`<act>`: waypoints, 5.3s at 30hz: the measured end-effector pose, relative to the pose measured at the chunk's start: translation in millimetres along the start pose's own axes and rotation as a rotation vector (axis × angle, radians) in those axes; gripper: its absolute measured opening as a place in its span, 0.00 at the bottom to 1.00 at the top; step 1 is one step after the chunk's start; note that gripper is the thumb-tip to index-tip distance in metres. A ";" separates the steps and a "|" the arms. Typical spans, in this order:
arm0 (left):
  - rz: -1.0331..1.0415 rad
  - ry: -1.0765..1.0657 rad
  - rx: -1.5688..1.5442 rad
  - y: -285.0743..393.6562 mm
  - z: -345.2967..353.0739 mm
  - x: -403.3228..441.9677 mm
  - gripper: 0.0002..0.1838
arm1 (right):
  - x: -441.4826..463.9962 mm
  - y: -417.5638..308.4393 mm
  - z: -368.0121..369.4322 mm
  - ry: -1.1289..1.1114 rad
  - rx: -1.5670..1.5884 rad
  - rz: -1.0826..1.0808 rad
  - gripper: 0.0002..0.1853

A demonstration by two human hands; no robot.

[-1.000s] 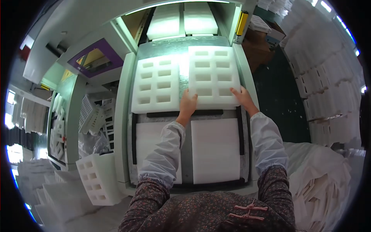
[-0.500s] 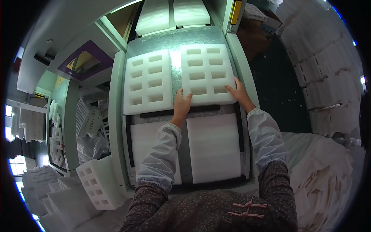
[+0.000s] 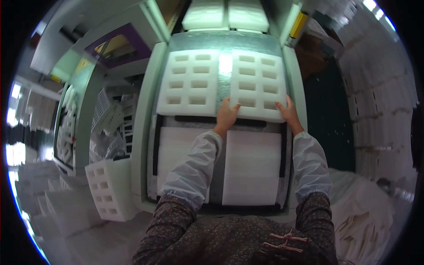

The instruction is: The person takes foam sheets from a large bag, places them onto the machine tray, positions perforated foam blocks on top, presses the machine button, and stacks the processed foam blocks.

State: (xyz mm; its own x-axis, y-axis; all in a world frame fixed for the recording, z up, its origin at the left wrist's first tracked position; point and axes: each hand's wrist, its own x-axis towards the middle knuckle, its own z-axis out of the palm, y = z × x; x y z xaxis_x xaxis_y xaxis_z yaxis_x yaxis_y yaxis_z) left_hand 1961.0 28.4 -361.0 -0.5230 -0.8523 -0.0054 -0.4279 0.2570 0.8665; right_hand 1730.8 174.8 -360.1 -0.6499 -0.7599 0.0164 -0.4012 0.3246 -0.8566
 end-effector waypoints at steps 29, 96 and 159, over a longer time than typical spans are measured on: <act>-0.644 0.854 1.068 -164.9 -384.2 -391.3 0.36 | -304.9 -205.5 136.3 -0.604 0.357 0.019 0.25; 0.079 -0.091 -0.046 -61.5 -29.1 -292.6 0.29 | -311.3 -14.5 -16.0 -0.130 0.233 0.353 0.19; -0.095 -0.177 -0.273 -156.7 -284.9 -232.3 0.19 | -358.6 -173.7 214.9 -0.020 0.105 0.353 0.22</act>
State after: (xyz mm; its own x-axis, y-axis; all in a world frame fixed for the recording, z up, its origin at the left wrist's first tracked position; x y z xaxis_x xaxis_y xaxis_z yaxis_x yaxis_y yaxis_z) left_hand 2359.6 56.4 -353.3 -0.6202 -0.7684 -0.1580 -0.2801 0.0287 0.9596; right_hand 2172.3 269.9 -328.1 -0.7234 -0.6225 -0.2986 -0.0857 0.5102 -0.8558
